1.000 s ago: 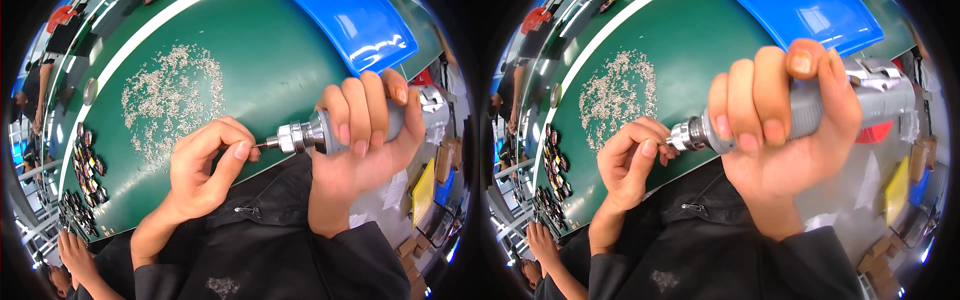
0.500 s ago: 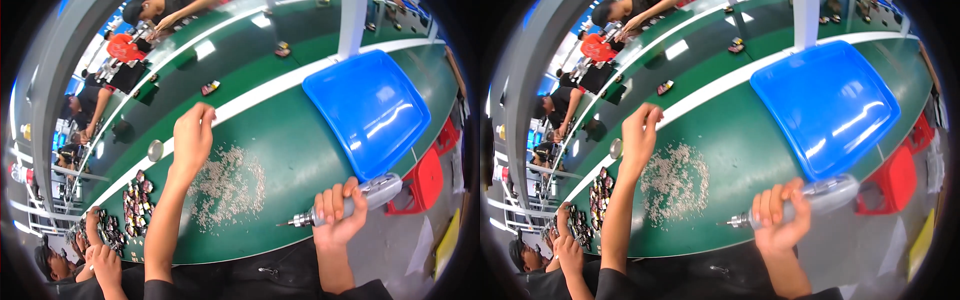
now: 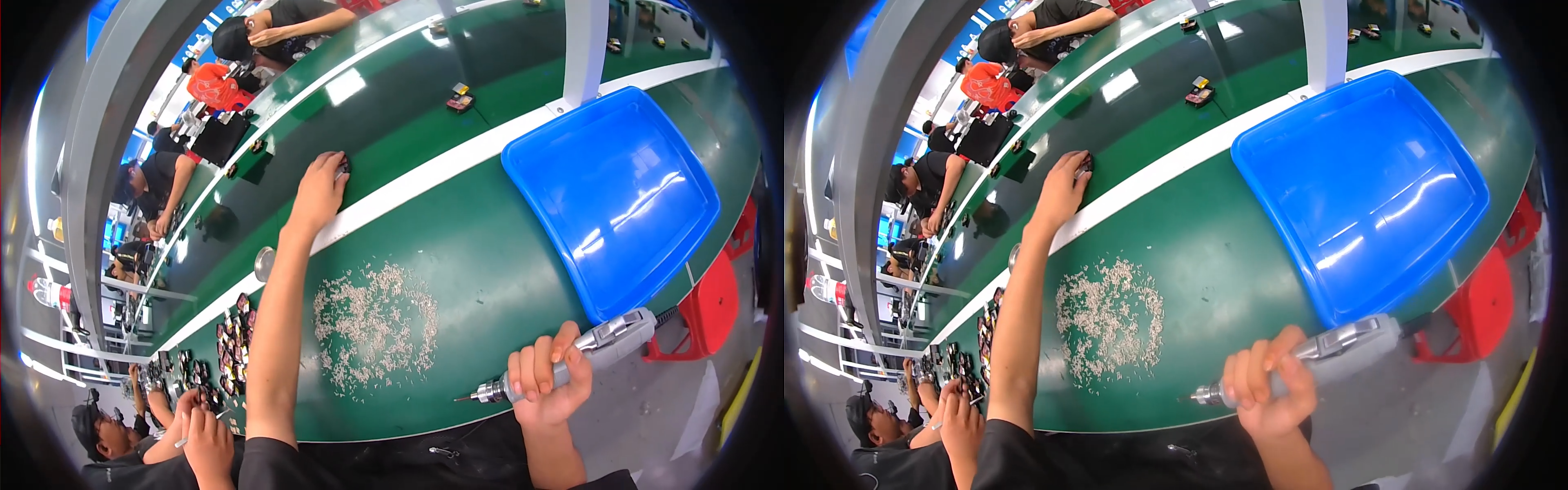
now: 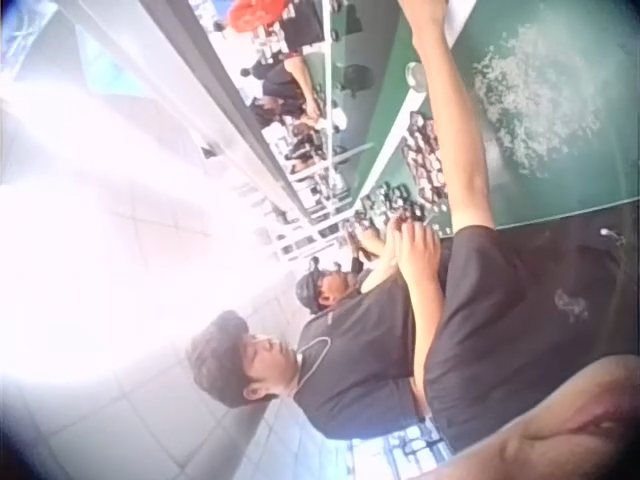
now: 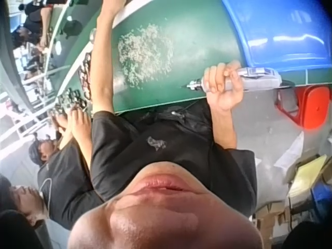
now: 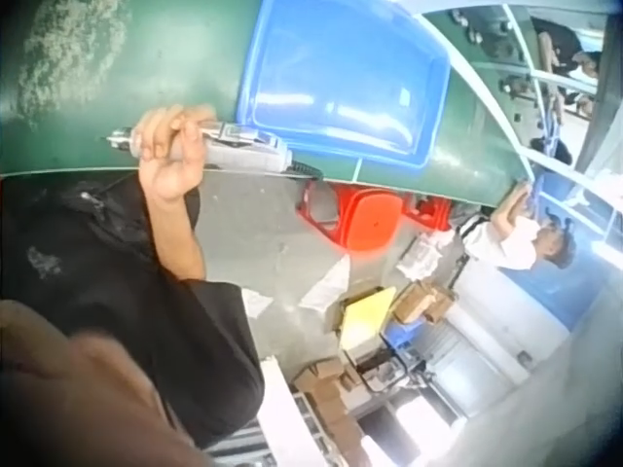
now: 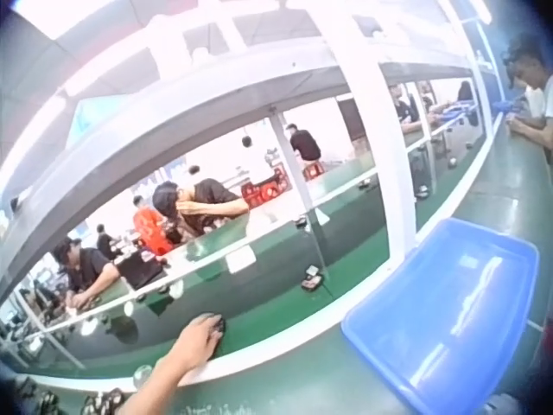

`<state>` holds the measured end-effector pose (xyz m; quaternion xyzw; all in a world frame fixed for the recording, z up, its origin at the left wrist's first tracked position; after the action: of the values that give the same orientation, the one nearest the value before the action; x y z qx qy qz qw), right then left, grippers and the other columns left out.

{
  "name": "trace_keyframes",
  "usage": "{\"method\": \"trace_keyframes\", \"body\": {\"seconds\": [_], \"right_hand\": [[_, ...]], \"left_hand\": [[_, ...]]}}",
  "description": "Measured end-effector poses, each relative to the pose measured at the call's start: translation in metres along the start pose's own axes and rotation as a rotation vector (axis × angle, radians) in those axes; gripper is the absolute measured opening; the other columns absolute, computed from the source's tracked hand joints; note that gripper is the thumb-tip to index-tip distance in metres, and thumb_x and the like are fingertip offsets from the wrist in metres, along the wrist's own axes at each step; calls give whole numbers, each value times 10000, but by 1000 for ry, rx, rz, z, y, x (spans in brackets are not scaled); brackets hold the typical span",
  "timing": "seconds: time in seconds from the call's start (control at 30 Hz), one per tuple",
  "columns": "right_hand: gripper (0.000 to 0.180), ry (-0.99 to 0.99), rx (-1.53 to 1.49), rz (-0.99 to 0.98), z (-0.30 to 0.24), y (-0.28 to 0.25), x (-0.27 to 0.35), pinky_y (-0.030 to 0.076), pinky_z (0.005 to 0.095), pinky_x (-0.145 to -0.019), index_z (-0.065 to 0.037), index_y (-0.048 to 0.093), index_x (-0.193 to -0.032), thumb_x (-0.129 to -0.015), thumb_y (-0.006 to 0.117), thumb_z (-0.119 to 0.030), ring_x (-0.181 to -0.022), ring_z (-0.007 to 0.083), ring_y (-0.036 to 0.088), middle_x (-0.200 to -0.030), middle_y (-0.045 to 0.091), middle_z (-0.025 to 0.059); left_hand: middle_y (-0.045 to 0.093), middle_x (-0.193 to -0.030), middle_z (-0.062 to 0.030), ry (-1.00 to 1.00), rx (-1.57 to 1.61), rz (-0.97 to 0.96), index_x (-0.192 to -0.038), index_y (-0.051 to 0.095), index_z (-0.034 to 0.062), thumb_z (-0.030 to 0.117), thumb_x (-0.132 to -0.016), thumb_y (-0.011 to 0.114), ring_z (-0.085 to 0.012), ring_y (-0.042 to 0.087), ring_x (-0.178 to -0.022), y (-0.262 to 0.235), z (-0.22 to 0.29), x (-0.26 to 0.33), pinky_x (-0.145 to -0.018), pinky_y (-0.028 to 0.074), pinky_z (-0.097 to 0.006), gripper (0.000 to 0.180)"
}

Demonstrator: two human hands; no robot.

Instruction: Assembling small electronic components using a power screwdriver on a production line.

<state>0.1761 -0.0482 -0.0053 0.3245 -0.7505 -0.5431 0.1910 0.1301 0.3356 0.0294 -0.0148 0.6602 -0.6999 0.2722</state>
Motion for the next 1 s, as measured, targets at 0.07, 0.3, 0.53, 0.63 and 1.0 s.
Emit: {"method": "trace_keyframes", "body": {"seconds": [0.07, 0.3, 0.53, 0.63, 1.0], "right_hand": [[204, -2, 23, 10, -1, 0, 0, 383, 300, -471, -90, 417, -822, -951, 427, -248, -395, 118, 357, -494, 356, 3], [198, 49, 26, 29, -2, 0, 10, 381, 284, -490, -95, 432, -827, -946, 433, -254, -412, 107, 366, -508, 367, -6], [220, 96, 87, -125, -10, 1, 50, 412, 296, -517, -98, 436, -846, -955, 423, -289, -436, 122, 418, -524, 409, -1], [218, 129, 86, -136, -4, 6, 62, 416, 297, -524, -95, 439, -849, -955, 425, -286, -439, 124, 419, -528, 415, 0], [181, 175, 206, 156, 20, -6, 74, 407, 309, -502, -87, 440, -842, -939, 411, -236, -430, 125, 417, -527, 408, 5]], "left_hand": [[580, -1155, -206, 6, -1, -19, -1168, 548, -26, 61, -828, 612, -375, 552, -1070, -2, 1, 2, -931, 444, -399, 357], [604, -1169, -153, 160, 254, 1, -1139, 588, -5, -13, -804, 648, -262, 613, -902, -33, 136, 60, -793, 493, -332, 340], [544, -1174, -194, 507, 330, -240, -1108, 547, -111, 12, -691, 694, -275, 554, -894, -32, 268, 158, -705, 527, -341, 459], [548, -1166, -197, 499, 373, -239, -1080, 558, -118, 1, -680, 668, -270, 553, -912, -35, 265, 165, -705, 530, -332, 432], [616, -1046, -210, 592, 284, -47, -961, 607, -123, -33, -644, 649, -281, 598, -778, -34, 280, 173, -590, 520, -331, 331]]}}
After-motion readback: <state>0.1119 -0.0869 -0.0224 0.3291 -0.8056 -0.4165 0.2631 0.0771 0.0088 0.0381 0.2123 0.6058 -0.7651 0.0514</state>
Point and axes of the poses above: each hand's wrist, its own x-axis away from the middle knuckle, its own y-axis out of the palm, z = x × y, the point moved 7 cm from there along -x, towards the middle knuckle
